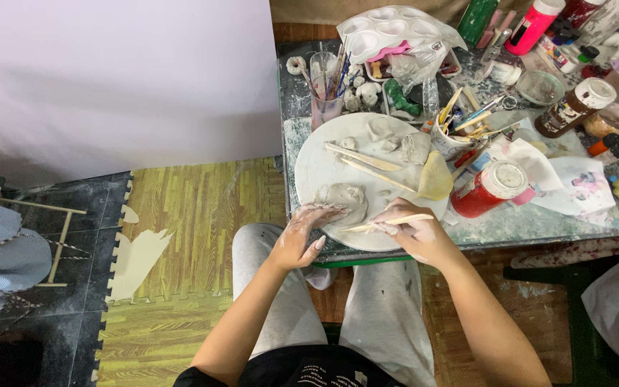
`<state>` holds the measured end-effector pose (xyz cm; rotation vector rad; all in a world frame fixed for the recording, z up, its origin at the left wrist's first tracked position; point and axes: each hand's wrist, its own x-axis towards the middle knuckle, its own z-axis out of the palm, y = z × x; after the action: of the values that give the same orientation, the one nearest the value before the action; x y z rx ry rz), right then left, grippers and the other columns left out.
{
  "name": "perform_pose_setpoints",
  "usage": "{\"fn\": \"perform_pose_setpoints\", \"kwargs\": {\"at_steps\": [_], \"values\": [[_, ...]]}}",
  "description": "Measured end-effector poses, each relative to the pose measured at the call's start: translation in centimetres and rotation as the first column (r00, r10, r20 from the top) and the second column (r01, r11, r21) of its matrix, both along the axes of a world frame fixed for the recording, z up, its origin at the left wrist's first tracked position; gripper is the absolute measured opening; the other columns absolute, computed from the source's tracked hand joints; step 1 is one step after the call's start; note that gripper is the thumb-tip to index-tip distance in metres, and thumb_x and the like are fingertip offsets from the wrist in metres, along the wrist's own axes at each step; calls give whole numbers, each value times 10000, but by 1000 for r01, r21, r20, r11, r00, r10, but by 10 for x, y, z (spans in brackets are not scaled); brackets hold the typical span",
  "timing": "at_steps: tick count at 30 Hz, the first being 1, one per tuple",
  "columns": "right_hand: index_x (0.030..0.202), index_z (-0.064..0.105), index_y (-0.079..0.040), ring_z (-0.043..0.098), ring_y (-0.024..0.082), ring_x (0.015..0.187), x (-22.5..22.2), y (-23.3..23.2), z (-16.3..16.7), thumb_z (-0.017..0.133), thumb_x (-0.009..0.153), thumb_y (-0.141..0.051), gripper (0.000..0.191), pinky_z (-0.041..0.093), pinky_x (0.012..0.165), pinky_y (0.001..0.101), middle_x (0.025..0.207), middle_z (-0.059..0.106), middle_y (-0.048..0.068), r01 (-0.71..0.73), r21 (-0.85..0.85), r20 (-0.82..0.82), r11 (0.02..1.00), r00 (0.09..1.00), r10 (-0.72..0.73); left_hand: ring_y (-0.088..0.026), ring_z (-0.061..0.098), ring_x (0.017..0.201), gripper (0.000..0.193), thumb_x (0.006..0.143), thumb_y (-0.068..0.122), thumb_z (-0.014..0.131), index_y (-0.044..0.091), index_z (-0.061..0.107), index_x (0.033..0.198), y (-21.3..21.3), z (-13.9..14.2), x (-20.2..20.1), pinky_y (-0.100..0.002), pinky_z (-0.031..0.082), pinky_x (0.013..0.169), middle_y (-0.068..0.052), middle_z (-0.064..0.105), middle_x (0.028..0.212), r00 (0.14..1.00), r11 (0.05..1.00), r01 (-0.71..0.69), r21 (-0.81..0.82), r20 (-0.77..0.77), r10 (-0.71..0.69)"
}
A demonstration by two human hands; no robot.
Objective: The person shapes a lump of clay on a pottery wheel using a wooden modeling tool and their hands. They smooth and refine the surface of the clay piece, occasionally rotating the wheel to access different sides.
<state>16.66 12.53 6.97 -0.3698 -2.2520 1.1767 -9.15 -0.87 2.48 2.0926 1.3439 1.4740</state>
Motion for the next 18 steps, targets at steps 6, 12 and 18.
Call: {"fn": "perform_pose_setpoints", "kwargs": {"at_steps": [6,12,18], "values": [[1089,714,-20,634,185,901,-3,0,6,665,914,35,190,531,786,314,970,743,71,-5,145,-48,989,999,12,-400,536,1354,675,1005,460,491,-39,502,1459,0,0,-1,-491,361,1218,-203,624,1420,1000,1000,0,-17,8,0],[1101,772,-76,656,162,805,-33,-28,5,748,878,-5,235,575,670,292,933,764,28,9,266,-7,964,1000,-7,-423,515,1371,782,1015,536,440,-81,432,1495,1,0,0,-528,313,1224,-237,598,1435,1000,997,23,70,18,-24],[1135,750,-42,639,177,816,-22,-29,14,730,866,42,282,537,733,336,921,747,39,57,276,-14,959,998,-55,-400,549,1352,826,1047,597,400,-89,423,1506,1,2,1,-499,346,1221,-170,696,1368,1000,1000,30,7,4,-30]]}}
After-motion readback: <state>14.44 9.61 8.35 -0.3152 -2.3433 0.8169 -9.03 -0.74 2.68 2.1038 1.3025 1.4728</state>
